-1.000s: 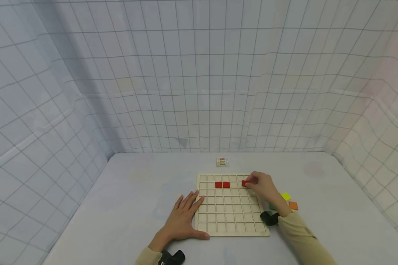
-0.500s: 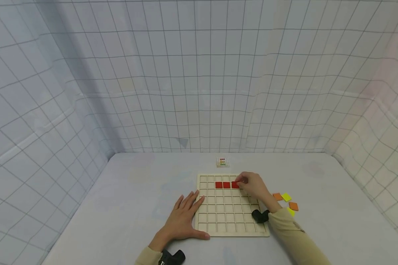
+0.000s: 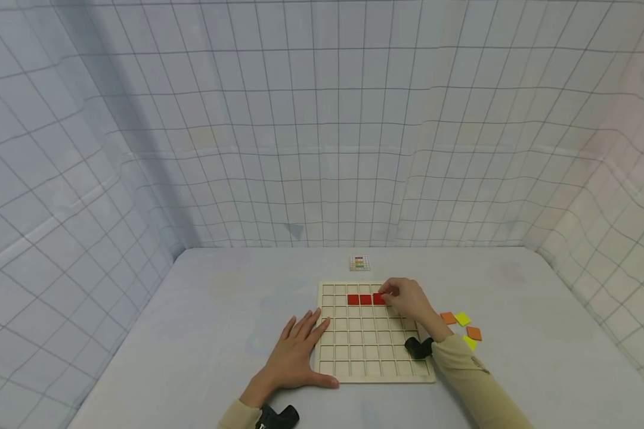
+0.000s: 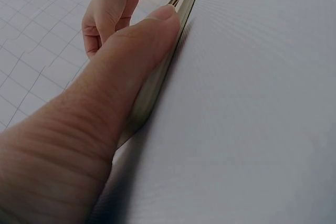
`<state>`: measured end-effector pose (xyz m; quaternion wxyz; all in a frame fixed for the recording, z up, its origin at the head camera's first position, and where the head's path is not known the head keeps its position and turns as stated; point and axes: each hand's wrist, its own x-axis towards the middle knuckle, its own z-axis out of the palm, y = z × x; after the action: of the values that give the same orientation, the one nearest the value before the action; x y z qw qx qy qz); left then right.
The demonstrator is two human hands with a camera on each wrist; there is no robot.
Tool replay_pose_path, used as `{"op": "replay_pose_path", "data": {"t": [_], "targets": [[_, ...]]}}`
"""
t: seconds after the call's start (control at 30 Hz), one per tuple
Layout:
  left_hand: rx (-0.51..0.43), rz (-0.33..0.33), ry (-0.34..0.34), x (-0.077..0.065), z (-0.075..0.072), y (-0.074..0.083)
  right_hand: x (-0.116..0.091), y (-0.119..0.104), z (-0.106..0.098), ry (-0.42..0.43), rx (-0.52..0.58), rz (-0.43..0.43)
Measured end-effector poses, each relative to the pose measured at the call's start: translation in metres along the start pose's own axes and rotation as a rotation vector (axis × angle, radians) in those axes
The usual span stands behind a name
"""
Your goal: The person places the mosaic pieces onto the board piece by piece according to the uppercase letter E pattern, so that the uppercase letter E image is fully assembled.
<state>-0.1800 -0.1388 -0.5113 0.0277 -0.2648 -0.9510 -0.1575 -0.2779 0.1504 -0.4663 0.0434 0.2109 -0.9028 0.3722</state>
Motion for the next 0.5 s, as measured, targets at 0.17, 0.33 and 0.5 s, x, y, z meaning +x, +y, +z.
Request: {"op": "replay_pose_path", "data": {"t": [0.17,0.33,0.5], "targets": [[-0.001,0.002,0.000,-0.0002,-0.0015,0.0012,-0.0009,-0.0038,-0.0002,-0.015,-0.019,0.038],[0.009,-0.003,-0.010,-0.0005,-0.0014,0.0013,-0.0027,-0.0068,-0.0004,-0.027,-0.066,0.080],[0.016,-0.013,-0.014,-0.0003,-0.0010,0.0009,-0.0038,-0.0055,0.0001,-0.028,-0.117,0.051]]}}
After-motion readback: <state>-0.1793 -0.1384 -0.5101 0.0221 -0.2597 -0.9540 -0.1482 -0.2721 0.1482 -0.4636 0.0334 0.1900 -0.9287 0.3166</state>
